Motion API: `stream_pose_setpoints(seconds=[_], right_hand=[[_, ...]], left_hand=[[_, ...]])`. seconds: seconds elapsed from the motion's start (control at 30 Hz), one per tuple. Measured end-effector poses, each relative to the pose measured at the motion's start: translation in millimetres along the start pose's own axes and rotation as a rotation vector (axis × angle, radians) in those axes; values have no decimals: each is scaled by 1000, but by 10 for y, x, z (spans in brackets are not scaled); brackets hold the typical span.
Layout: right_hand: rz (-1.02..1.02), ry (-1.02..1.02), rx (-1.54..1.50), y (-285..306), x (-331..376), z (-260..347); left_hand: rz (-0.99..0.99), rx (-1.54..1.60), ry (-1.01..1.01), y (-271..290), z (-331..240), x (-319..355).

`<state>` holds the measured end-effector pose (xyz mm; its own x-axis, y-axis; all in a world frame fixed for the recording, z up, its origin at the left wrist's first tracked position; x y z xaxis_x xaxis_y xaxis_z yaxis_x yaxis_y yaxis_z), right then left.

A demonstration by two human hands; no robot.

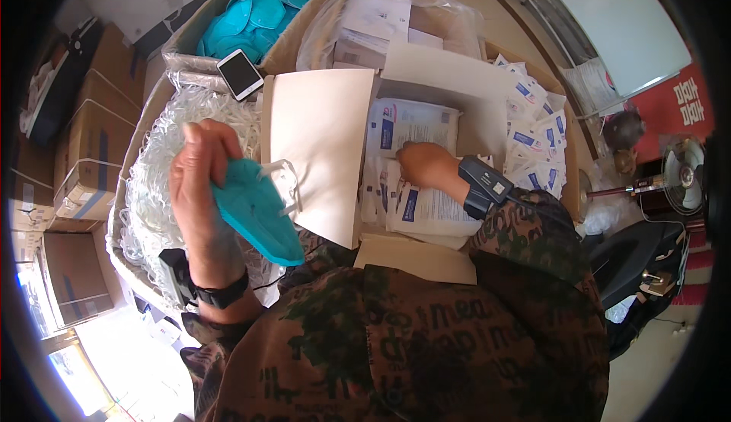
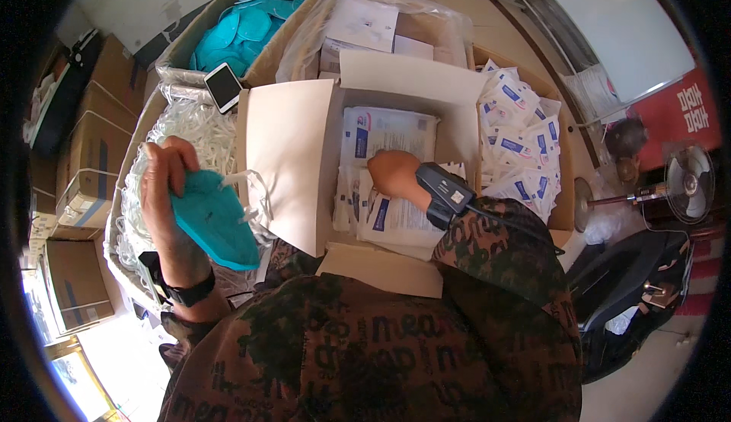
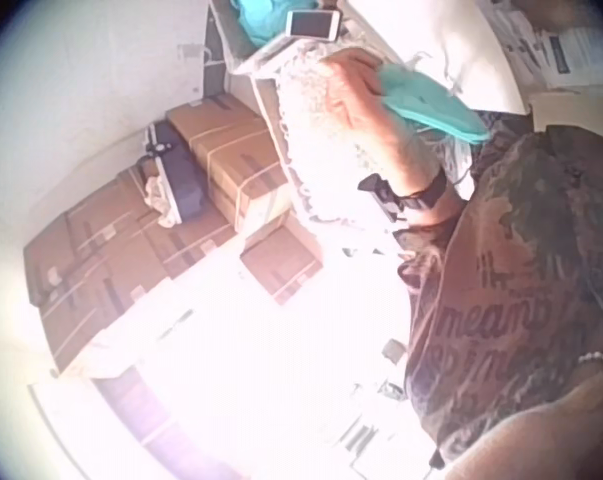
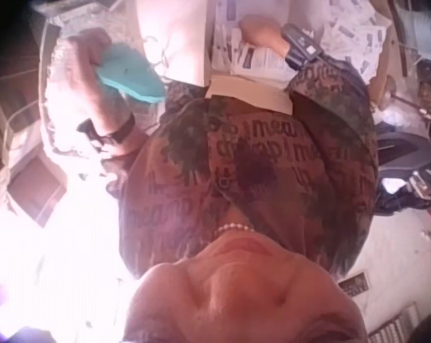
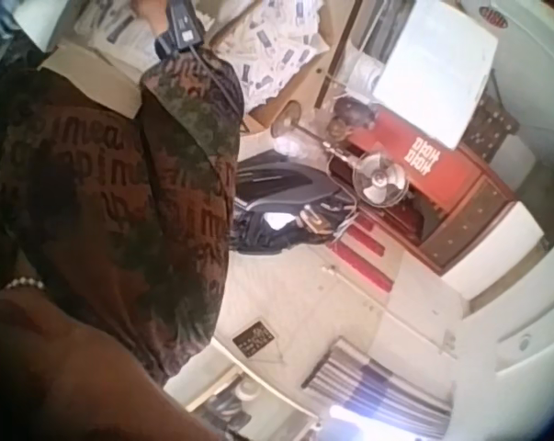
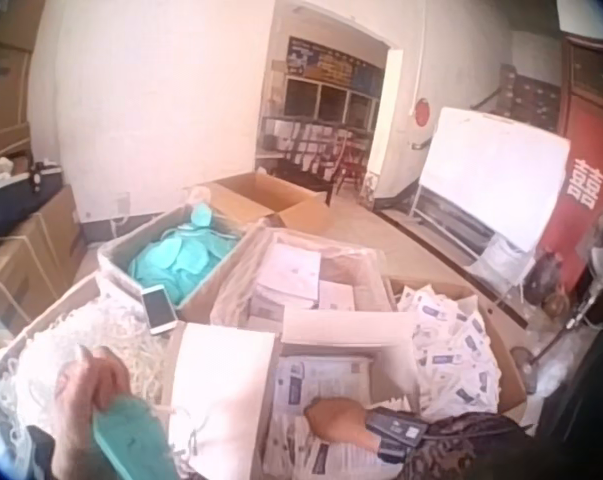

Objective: The person is packing several stacks of teal-colored face masks into cardboard boxes.

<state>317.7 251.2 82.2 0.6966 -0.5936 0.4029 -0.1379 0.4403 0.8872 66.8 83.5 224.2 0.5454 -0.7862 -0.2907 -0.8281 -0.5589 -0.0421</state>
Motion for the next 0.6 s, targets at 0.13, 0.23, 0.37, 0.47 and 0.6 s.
stream_pose_setpoints(seconds=[0.13, 0.23, 0.37, 0.47, 0.6], right_hand=[[-112, 83, -96, 116, 150, 15], [-88, 79, -262, 249, 249, 77], [-225, 246, -336, 578, 656, 253], [-394, 338, -392, 878, 1034, 400], [-504, 391, -376, 1070, 1373, 495]], left_hand=[[149, -33, 103, -129, 159, 29], [277, -112, 206, -320, 228, 87], [447, -397, 83, -591, 301, 87], [561, -471, 61, -716, 308, 188], [712, -397, -34, -990, 177, 270]])
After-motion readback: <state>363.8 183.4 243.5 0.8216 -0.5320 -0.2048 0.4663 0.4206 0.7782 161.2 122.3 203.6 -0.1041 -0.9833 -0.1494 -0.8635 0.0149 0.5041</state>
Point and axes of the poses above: each hand's wrist, its own x-axis away from the middle knuckle, its own y-axis out of the back of the hand, z = x × y, the point moved 3 cm from there along -x, towards the middle knuckle, and after that the axes turned 7 degrees about -x, right-handed, at the moved point
